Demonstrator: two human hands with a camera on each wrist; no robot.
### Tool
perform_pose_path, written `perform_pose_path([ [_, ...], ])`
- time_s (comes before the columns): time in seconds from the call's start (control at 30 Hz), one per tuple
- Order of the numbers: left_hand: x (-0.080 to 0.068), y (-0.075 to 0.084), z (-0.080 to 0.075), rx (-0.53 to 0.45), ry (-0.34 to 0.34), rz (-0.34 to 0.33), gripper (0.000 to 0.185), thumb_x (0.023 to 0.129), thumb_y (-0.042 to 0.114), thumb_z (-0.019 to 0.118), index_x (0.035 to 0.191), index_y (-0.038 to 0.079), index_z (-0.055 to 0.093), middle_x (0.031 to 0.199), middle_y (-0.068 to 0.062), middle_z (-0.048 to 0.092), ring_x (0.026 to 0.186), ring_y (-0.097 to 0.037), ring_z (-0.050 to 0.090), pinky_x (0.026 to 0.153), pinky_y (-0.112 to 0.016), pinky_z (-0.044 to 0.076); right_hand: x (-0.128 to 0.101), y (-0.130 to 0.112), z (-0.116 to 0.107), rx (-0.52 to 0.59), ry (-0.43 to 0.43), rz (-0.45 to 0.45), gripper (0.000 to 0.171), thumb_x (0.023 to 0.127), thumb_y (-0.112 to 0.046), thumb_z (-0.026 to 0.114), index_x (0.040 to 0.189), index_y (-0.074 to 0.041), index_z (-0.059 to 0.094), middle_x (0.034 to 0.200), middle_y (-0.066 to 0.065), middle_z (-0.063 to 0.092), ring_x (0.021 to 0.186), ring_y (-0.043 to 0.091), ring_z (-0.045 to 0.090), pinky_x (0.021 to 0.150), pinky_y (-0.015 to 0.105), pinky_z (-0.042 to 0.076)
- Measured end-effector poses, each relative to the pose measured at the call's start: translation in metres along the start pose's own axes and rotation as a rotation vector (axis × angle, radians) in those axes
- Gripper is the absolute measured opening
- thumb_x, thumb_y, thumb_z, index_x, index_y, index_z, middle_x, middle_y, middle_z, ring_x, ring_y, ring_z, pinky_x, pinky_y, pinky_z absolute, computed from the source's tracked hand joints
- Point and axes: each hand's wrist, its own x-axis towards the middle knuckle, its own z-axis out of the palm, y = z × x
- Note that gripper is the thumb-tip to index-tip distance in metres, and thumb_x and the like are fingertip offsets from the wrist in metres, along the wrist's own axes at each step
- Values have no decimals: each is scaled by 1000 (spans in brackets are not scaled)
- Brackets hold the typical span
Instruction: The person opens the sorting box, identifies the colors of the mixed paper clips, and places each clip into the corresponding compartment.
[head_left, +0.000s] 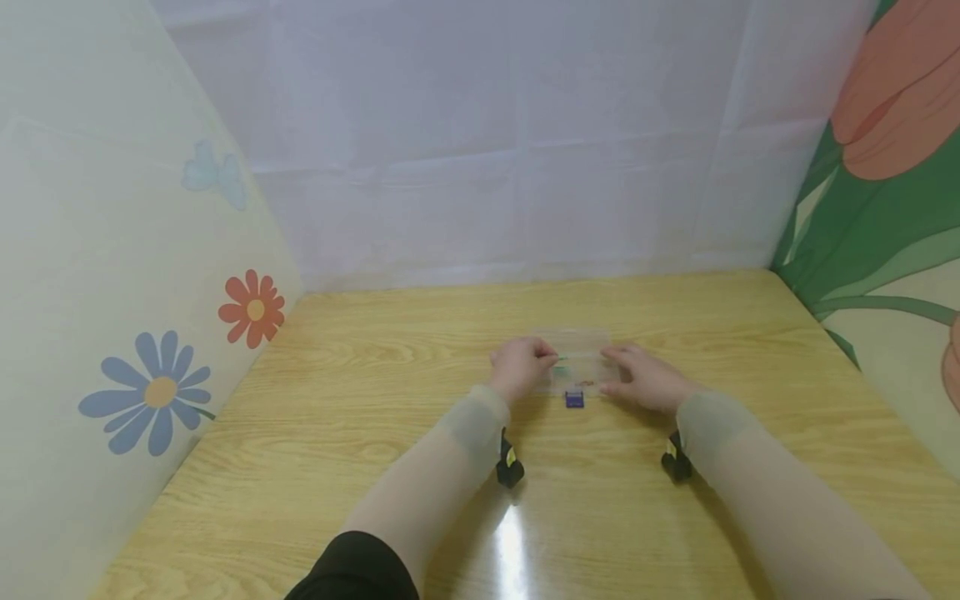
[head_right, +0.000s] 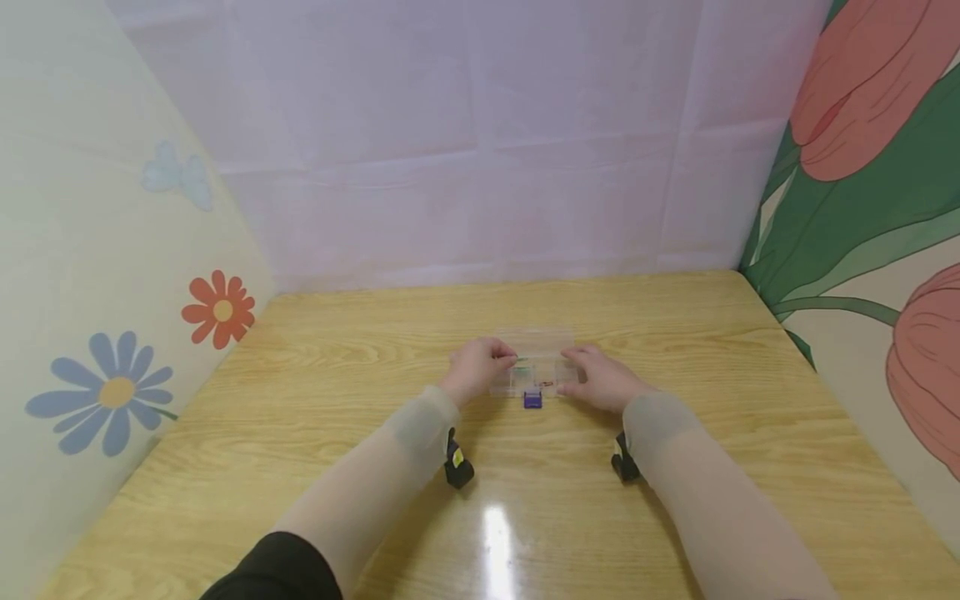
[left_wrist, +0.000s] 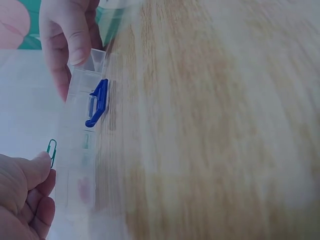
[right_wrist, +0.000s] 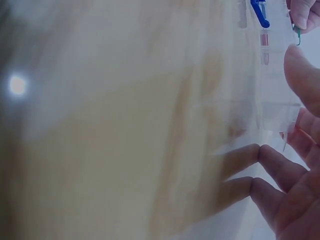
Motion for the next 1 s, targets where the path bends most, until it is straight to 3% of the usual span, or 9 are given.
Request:
perform_pose_path([
  [0.5,-3,3,1,19,-12,2,9,90,29,68,90,22,73,83,13,69,87,-11,58,96,-47,24,-1,-1,0,-2,3,-10,73,92,-42,62,148,-5,33,151,25,26,134,48,29,106,62,21],
  [1.0,0,-4,4,-40,-5,-5,11,92,30,65,95,23,73,94,12,70,95,-13,60,101,-49,21,-1,-3,-1,-12,1,13,74,92,-43,62,148,-6,33,152,24,26,135,47,29,106,62,22],
])
